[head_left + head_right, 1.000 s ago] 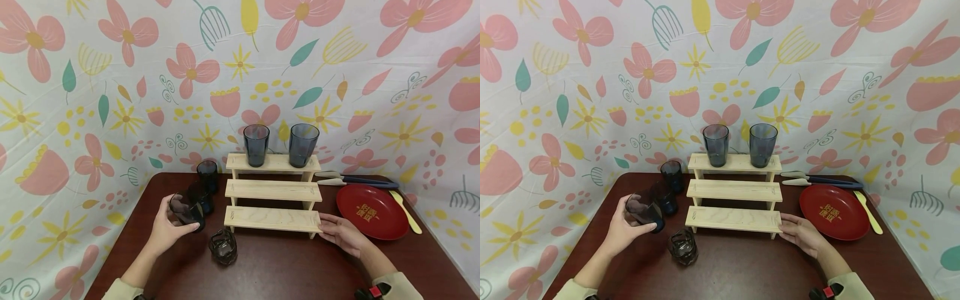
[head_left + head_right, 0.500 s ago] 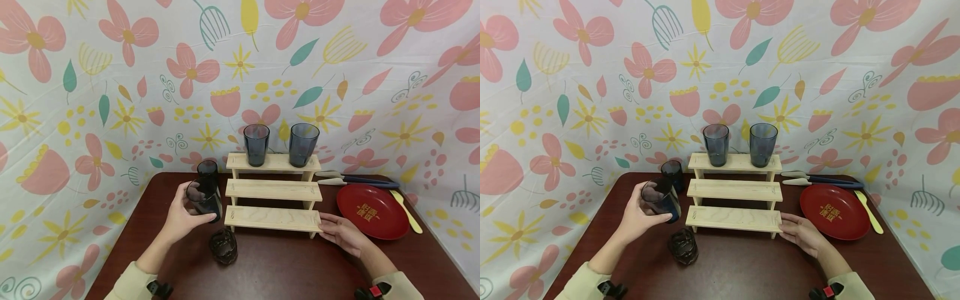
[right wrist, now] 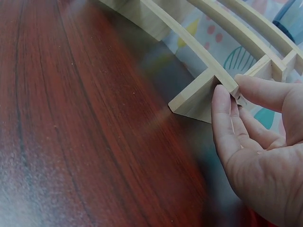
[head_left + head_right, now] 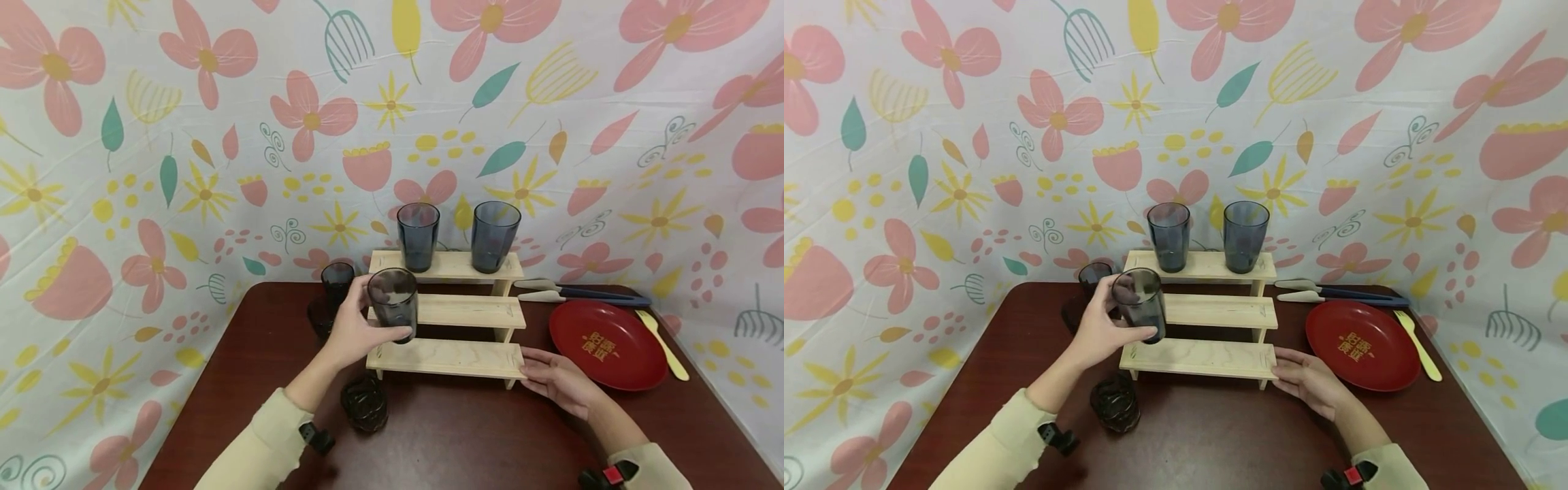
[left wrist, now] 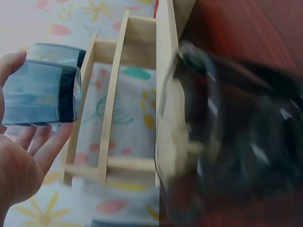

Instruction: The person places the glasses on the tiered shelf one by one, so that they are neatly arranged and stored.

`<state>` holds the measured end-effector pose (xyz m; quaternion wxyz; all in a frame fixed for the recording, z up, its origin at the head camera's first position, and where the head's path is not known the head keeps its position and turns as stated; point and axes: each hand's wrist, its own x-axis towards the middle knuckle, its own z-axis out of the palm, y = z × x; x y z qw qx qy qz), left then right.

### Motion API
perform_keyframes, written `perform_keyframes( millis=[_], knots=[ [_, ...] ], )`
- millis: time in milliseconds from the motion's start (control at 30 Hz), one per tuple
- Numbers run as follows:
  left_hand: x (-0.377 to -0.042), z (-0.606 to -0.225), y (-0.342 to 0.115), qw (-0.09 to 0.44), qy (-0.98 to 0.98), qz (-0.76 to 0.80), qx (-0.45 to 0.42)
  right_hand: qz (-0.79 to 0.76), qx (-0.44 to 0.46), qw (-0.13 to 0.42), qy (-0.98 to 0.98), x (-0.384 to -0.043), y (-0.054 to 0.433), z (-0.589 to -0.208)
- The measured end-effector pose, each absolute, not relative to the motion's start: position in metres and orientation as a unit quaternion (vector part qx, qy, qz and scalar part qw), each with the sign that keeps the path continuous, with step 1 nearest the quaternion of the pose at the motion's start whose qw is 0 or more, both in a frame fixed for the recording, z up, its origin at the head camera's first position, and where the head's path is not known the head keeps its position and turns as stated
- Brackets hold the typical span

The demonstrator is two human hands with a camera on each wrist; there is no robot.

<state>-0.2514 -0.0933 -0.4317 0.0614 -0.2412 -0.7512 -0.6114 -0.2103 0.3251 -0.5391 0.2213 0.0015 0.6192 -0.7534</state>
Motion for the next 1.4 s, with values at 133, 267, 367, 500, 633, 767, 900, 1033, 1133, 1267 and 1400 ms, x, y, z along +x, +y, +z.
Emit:
perform_keyframes(
  millis=[133, 267, 367, 500, 633, 767, 900, 1033, 1133, 1267, 1400],
  knots=[
    [-0.260, -0.429, -0.067, 0.058, -0.763, -0.600, -0.233, -0.757, 0.002, 0.221, 0.615, -0.209, 0.325, -0.539],
    [-0.266, -0.426, -0.040, 0.063, -0.785, -0.572, -0.229, -0.759, 0.002, 0.221, 0.612, -0.209, 0.325, -0.539],
    [-0.271, -0.425, -0.021, 0.058, -0.794, -0.561, -0.228, -0.758, 0.001, 0.219, 0.615, -0.209, 0.325, -0.538],
    [-0.275, -0.427, 0.002, 0.045, -0.801, -0.557, -0.215, -0.749, -0.003, 0.215, 0.627, -0.210, 0.324, -0.538],
    [-0.279, -0.431, 0.022, 0.047, -0.806, -0.551, -0.209, -0.745, -0.004, 0.214, 0.632, -0.211, 0.324, -0.538],
    [-0.283, -0.437, 0.040, 0.056, -0.808, -0.546, -0.214, -0.746, -0.002, 0.216, 0.630, -0.211, 0.324, -0.539],
    [-0.284, -0.439, 0.055, 0.061, -0.814, -0.537, -0.214, -0.749, 0.000, 0.219, 0.626, -0.210, 0.325, -0.538],
    [-0.284, -0.440, 0.066, 0.070, -0.820, -0.524, -0.219, -0.751, 0.002, 0.220, 0.623, -0.210, 0.325, -0.538],
    [-0.284, -0.441, 0.072, 0.072, -0.820, -0.523, -0.220, -0.750, 0.003, 0.221, 0.623, -0.209, 0.324, -0.538],
    [-0.285, -0.442, 0.076, 0.071, -0.822, -0.521, -0.219, -0.750, 0.006, 0.219, 0.624, -0.208, 0.323, -0.537],
    [-0.286, -0.442, 0.077, 0.070, -0.825, -0.517, -0.218, -0.749, 0.009, 0.219, 0.625, -0.208, 0.323, -0.537]
  ],
)
